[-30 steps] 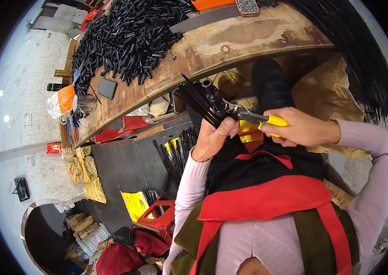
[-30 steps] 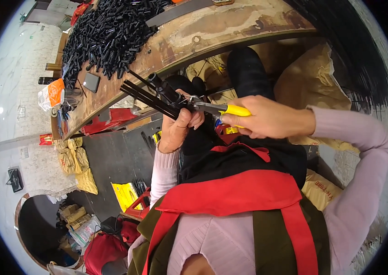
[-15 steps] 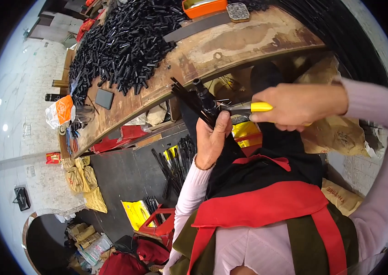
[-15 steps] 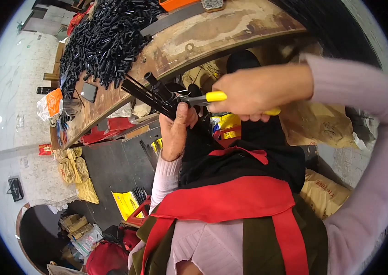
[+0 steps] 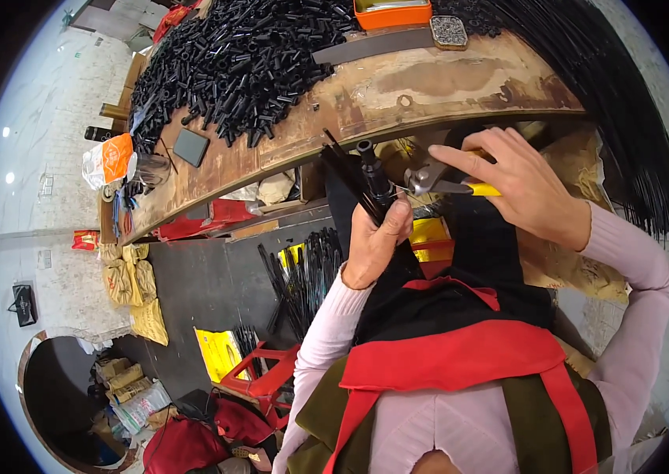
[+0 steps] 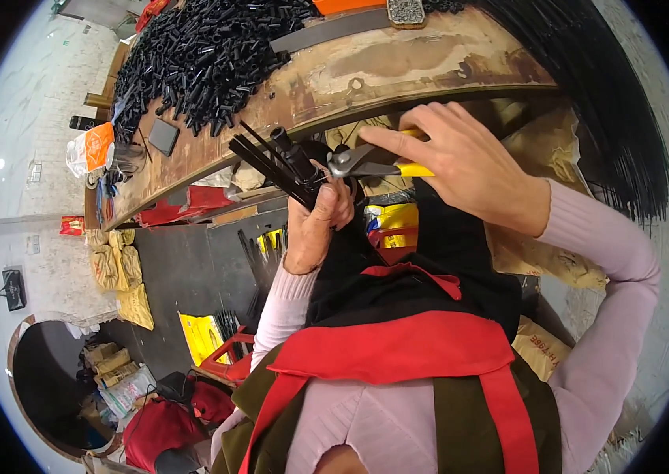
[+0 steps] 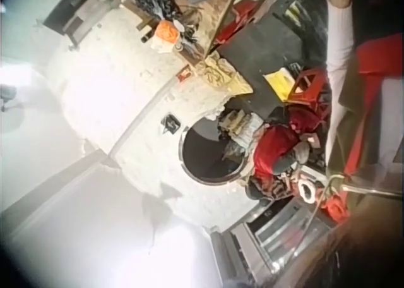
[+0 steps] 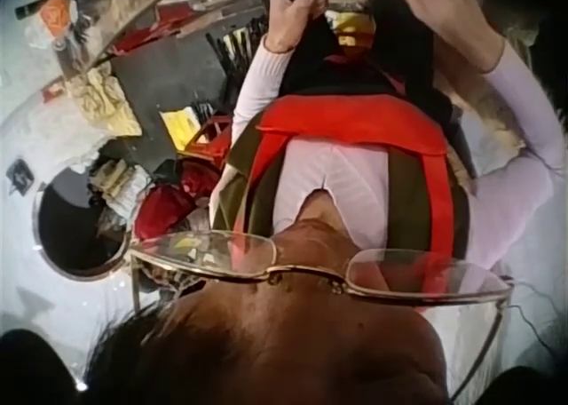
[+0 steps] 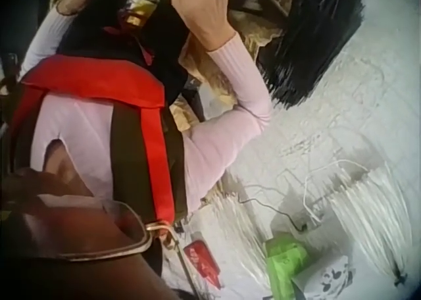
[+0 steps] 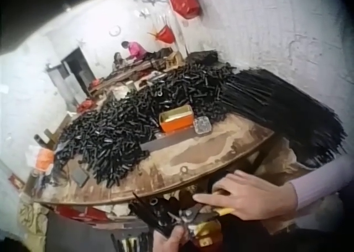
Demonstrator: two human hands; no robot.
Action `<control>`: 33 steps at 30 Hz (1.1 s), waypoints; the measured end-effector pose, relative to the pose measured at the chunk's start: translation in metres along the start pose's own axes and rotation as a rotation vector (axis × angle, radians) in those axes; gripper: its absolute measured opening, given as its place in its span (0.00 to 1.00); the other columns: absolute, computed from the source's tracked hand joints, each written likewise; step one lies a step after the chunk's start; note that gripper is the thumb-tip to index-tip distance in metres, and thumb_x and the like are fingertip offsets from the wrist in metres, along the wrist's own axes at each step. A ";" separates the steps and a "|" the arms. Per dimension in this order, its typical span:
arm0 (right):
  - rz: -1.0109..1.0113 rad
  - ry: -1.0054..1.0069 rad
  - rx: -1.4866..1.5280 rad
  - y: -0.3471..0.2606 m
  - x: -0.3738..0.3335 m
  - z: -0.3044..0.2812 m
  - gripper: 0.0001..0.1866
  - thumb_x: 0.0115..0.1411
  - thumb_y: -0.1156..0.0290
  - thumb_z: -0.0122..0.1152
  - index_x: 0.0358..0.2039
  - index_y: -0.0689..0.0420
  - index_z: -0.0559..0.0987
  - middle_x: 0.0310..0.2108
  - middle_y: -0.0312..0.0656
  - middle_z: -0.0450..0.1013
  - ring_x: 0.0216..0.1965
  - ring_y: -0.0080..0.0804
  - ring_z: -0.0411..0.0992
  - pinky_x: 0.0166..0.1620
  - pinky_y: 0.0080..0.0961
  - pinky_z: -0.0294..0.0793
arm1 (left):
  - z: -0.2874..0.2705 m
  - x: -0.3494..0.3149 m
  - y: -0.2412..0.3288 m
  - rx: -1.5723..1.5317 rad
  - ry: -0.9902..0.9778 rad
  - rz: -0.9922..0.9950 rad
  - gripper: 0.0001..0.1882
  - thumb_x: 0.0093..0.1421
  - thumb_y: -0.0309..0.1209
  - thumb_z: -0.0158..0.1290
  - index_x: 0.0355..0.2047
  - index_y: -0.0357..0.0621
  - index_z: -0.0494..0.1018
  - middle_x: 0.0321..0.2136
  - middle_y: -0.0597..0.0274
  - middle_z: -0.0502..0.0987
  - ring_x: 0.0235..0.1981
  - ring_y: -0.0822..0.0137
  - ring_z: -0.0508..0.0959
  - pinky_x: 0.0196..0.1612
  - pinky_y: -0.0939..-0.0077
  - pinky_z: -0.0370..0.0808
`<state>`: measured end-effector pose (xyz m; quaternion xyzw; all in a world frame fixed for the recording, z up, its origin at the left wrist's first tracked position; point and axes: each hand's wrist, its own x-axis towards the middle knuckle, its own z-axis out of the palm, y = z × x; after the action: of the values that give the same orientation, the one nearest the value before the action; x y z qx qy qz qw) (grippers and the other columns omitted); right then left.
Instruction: Assembling and trimming thin rods at a factory production workstation.
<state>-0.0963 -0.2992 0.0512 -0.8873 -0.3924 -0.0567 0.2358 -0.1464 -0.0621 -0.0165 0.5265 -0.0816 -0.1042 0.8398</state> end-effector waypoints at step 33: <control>-0.184 -0.077 0.123 0.031 0.015 0.024 0.27 0.50 0.79 0.60 0.54 0.55 0.74 0.30 0.43 0.69 0.32 0.41 0.71 0.35 0.34 0.72 | -0.012 -0.006 0.001 -0.076 0.007 -0.083 0.05 0.66 0.25 0.48 0.39 0.39 0.66 0.21 0.69 0.67 0.19 0.79 0.63 0.23 0.84 0.60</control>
<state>-0.0655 -0.2964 0.0227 -0.8328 -0.4837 -0.0195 0.2684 -0.1489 -0.0498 -0.0207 0.4977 -0.0528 -0.1403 0.8543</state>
